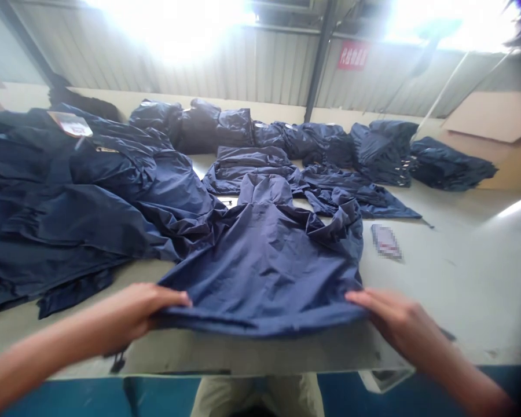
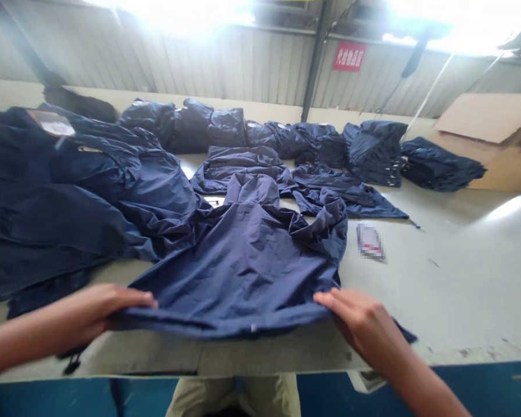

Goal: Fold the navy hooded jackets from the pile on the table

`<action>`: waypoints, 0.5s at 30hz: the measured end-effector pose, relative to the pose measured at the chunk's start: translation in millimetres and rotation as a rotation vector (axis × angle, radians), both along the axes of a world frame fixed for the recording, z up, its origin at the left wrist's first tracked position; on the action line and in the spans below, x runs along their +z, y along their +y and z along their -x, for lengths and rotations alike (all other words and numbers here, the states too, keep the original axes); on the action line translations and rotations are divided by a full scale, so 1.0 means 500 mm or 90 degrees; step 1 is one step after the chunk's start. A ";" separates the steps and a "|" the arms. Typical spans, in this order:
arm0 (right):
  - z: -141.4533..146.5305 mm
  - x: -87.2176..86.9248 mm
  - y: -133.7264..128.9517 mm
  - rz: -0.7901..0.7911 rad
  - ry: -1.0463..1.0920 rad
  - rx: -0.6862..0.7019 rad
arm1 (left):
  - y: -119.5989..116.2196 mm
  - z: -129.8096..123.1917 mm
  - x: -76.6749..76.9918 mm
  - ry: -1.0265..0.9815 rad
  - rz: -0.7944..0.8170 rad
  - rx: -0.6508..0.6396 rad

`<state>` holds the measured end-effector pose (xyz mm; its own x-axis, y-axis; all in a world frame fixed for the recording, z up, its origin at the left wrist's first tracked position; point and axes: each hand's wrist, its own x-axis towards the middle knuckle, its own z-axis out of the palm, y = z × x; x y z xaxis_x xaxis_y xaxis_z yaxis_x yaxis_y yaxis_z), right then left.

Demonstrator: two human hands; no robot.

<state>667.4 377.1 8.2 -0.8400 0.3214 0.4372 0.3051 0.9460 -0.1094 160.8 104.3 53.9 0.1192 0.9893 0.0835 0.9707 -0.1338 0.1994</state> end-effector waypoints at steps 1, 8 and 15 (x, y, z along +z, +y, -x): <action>0.034 0.034 0.044 -0.015 -0.013 -0.019 | 0.054 0.026 0.036 -0.018 0.074 -0.018; 0.327 0.193 0.271 -0.237 -0.001 -0.310 | 0.426 0.121 0.181 0.253 -0.046 0.200; 0.427 -0.001 0.312 -0.071 -0.139 -0.392 | 0.498 0.108 -0.036 0.242 -0.106 0.161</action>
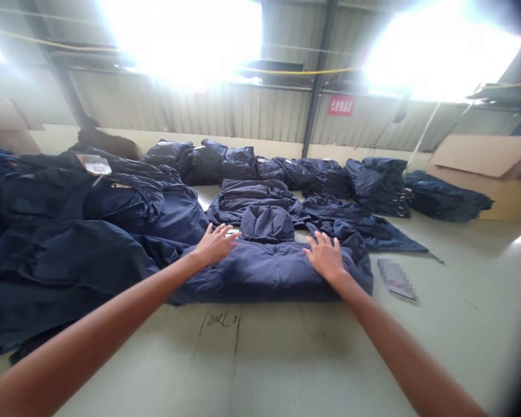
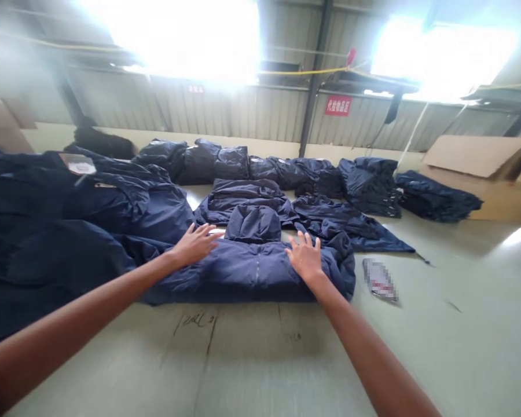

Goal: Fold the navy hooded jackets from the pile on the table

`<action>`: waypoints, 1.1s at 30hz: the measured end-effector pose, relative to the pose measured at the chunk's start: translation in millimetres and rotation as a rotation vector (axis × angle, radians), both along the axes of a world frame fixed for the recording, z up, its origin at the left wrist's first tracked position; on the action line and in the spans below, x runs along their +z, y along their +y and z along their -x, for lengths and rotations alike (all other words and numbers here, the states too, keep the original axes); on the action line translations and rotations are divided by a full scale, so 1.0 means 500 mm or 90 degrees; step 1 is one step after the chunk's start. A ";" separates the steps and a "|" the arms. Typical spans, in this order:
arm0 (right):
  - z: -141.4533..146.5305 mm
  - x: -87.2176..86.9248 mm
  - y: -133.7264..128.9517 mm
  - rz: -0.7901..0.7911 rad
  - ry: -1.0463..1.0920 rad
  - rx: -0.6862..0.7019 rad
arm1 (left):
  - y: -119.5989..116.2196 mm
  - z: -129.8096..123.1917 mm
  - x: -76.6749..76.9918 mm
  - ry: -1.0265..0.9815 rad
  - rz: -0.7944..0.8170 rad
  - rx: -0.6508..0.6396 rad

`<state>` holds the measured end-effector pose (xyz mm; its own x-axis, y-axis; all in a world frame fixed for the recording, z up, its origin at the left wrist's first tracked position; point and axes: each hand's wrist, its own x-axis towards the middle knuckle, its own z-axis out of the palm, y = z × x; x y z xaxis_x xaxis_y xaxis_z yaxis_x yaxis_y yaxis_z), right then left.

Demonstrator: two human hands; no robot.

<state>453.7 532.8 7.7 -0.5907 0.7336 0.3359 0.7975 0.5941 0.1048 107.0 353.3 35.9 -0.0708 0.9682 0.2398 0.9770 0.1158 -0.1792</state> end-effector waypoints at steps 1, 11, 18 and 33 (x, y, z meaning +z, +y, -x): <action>-0.001 -0.042 0.007 0.059 -0.014 -0.025 | -0.003 0.007 -0.045 -0.035 0.028 0.022; -0.017 -0.180 0.036 0.203 0.009 -0.056 | -0.025 0.048 -0.211 -0.161 0.034 0.088; -0.095 -0.204 -0.064 0.150 0.022 -0.045 | -0.121 -0.019 -0.215 -0.147 0.025 0.072; -0.235 -0.156 -0.155 0.194 -0.006 0.072 | -0.267 -0.048 -0.111 -0.216 0.133 0.047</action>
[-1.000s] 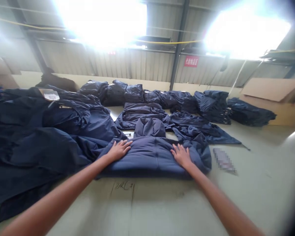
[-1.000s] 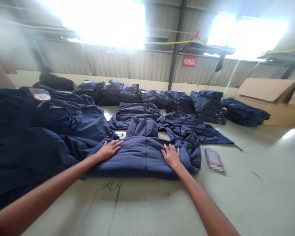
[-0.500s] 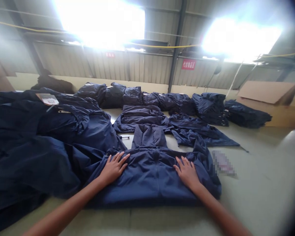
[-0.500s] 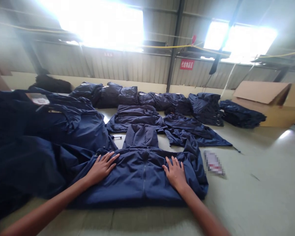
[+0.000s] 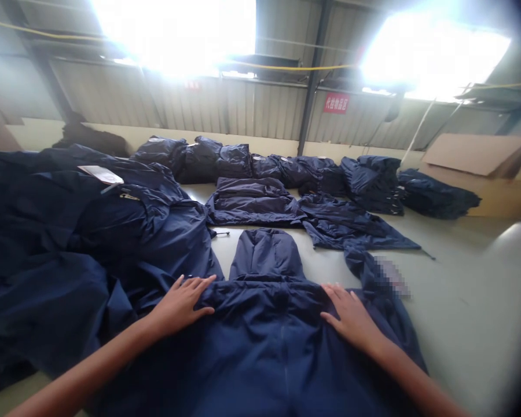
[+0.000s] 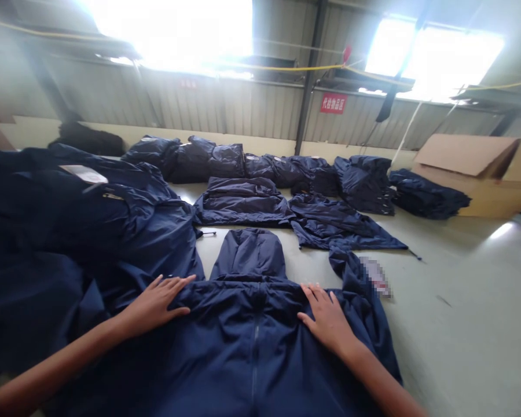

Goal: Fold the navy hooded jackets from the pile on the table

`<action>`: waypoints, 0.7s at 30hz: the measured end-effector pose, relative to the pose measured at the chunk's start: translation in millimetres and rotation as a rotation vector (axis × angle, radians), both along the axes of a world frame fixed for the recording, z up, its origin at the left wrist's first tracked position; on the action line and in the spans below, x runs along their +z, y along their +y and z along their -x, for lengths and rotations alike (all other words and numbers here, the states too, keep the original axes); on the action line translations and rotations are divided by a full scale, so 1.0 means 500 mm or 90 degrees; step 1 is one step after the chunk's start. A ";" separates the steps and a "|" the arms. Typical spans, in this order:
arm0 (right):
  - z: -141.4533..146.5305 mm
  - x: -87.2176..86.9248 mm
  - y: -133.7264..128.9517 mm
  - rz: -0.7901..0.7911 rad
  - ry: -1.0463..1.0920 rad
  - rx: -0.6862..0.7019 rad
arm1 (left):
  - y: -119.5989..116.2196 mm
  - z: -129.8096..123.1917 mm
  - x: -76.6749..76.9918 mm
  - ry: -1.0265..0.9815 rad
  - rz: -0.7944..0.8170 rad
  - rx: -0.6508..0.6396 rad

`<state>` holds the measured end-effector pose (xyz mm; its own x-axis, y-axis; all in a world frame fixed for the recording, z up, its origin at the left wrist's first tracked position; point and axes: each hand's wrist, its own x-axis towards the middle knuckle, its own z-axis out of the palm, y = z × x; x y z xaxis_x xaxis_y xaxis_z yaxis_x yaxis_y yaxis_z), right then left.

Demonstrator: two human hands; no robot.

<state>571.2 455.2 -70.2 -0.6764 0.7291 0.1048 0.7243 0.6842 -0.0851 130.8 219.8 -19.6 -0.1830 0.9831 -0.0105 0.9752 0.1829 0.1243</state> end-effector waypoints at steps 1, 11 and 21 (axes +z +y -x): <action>0.006 -0.004 0.006 0.027 -0.006 0.004 | 0.002 0.001 0.000 -0.018 0.025 0.002; 0.034 -0.064 0.051 -0.006 0.080 0.018 | 0.014 0.024 -0.095 0.011 -0.090 0.033; 0.254 -0.015 0.135 -0.028 0.125 0.053 | 0.077 0.168 -0.061 0.026 -0.049 0.166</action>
<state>444.1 522.7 -77.7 -0.6969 0.6638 0.2715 0.6380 0.7467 -0.1881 46.8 258.4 -50.1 -0.4282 0.9006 0.0754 0.9013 0.4194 0.1089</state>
